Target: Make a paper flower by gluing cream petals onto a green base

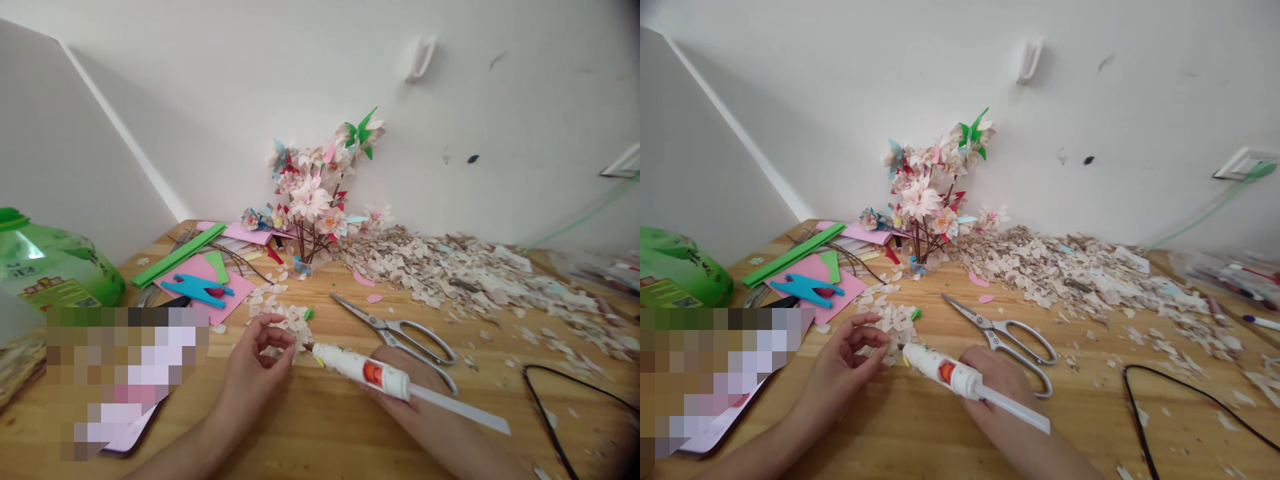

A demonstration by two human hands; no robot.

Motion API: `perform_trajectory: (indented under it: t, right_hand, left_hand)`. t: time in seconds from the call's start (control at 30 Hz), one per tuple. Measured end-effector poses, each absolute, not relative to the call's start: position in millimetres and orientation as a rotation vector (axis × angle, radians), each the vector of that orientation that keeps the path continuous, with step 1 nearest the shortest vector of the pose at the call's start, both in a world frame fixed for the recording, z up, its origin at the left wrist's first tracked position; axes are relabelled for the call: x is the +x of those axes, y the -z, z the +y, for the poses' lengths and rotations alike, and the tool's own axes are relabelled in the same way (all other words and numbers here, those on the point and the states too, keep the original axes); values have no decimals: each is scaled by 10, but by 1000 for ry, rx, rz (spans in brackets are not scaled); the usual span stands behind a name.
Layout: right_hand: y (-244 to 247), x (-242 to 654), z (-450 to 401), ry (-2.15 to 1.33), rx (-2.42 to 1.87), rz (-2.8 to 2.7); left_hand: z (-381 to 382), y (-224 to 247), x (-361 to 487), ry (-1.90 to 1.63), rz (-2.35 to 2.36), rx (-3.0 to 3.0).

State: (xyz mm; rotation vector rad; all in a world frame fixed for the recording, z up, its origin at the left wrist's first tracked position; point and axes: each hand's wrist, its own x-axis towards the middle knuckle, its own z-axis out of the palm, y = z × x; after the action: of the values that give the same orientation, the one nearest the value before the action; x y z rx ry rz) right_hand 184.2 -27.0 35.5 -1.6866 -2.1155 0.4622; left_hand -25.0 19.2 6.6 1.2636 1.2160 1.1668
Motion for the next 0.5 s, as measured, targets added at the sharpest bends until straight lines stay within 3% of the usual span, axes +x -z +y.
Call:
perform_trajectory:
  t: [0.5]
  right_hand:
    - [-137, 2164, -122, -387, -1722, -1908]
  left_hand:
    - [217, -62, -296, -1214, 1176, 1283]
